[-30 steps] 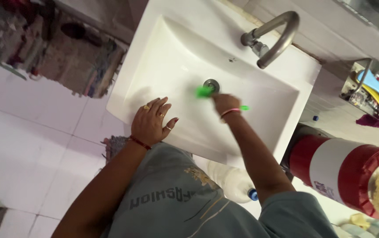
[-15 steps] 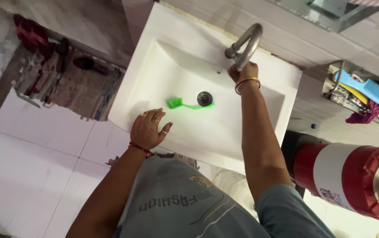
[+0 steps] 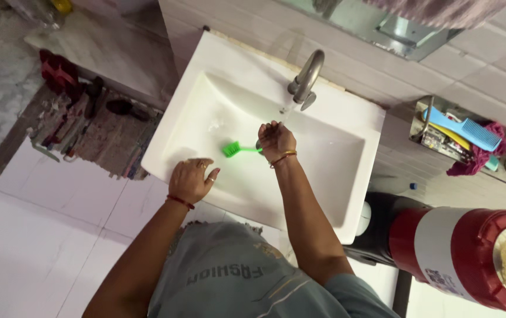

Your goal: The person scrubs a white bathroom sink using a green brush and running water. They repeatedly scrub the basin, the faucet, and the drain area, then rinse the brush and the sink surfaces to remove residue.

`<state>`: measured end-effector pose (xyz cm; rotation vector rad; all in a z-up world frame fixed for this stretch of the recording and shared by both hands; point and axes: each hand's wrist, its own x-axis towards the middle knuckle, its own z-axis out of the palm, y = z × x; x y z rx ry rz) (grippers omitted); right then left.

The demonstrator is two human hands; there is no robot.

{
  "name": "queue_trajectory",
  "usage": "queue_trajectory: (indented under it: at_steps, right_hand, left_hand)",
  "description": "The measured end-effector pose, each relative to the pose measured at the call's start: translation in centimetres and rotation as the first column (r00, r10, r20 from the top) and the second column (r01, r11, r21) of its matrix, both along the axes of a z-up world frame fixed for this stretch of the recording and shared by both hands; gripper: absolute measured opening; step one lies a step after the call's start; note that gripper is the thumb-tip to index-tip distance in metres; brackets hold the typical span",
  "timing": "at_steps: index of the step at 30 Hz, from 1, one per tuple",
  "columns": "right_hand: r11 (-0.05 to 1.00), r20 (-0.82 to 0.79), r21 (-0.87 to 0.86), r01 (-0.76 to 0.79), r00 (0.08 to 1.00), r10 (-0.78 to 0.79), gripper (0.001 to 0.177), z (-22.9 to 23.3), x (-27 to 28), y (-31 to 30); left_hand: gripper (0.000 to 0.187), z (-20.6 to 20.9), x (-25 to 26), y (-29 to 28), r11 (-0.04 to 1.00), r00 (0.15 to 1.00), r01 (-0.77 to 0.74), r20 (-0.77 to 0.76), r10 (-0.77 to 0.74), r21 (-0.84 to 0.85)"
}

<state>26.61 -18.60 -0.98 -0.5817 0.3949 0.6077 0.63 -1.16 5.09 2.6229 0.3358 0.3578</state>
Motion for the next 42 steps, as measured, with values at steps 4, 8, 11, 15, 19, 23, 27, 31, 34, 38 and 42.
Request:
queue_trajectory:
  at_steps: [4, 8, 11, 15, 19, 23, 27, 31, 34, 38, 42]
  right_hand:
    - [0.955, -0.071, 0.294, 0.023, 0.997, -0.002, 0.028, -1.6, 4.2, 0.6]
    - [0.833, -0.049, 0.552, 0.035, 0.999, -0.009, 0.025, -1.7, 5.9, -0.4]
    - [0.913, 0.225, 0.220, 0.343, 0.893, -0.390, 0.033, 7.3, 8.2, -2.4]
    - [0.683, 0.853, -0.473, 0.556, 0.483, 0.197, 0.033, 18.2, 8.4, 0.8]
    - [-0.013, 0.655, -0.241, 0.971, 0.172, 0.736, 0.036, 20.3, 4.1, 4.5]
    - [0.259, 0.830, -0.471, 0.843, 0.324, 0.455, 0.050, 18.9, -3.1, 4.0]
    - [0.780, 0.621, -0.467, 0.417, 0.782, -0.047, 0.037, 15.3, -5.1, 2.3]
    - [0.944, 0.124, 0.056, 0.326, 0.936, -0.330, 0.030, 9.6, -1.5, 0.4]
    - [0.893, -0.101, 0.327, 0.310, 0.951, -0.293, 0.028, 3.5, 1.8, -1.2]
    - [0.875, 0.154, 0.284, 0.391, 0.883, -0.444, 0.021, 4.0, 6.6, -5.5]
    - [0.868, 0.748, -0.185, 0.461, 0.639, -0.180, 0.027, 15.9, 8.6, -4.6]
  left_hand:
    - [0.030, 0.4, 0.4, -0.5, 0.998, 0.998, -0.035, -0.062, 0.031, -0.055]
    - [0.027, 0.5, 0.7, -0.1, 0.996, 0.997, 0.014, -0.071, -0.020, -0.093]
    - [0.027, -0.2, 0.1, -0.6, 0.977, 0.997, 0.071, -0.008, -0.074, -0.203]
    - [0.036, -2.1, 3.2, -1.7, 0.791, 0.995, 0.098, 0.033, -0.098, -0.604]
    - [0.069, -2.9, 12.2, -3.5, 0.212, 0.980, 0.002, -0.040, -0.193, -0.977]
    - [0.077, -4.8, 21.6, -6.3, -0.391, 0.943, -0.180, -0.045, -0.330, -0.903]
    - [0.037, -9.1, 27.7, -9.6, -0.975, 0.955, -0.140, 0.284, -0.086, 0.174]
    - [0.026, -12.3, 26.8, -10.7, -0.847, 0.924, 0.017, 0.332, -0.189, -0.531]
    - [0.028, -13.0, 24.6, -10.5, -0.749, 0.946, -0.078, 0.190, -0.264, -0.658]
    - [0.029, -8.9, 24.8, -11.2, -0.621, 0.948, -0.288, -0.124, -0.294, -0.729]
    - [0.018, -4.9, 26.9, -11.7, -0.623, 0.960, -0.154, 0.034, -0.279, -0.767]
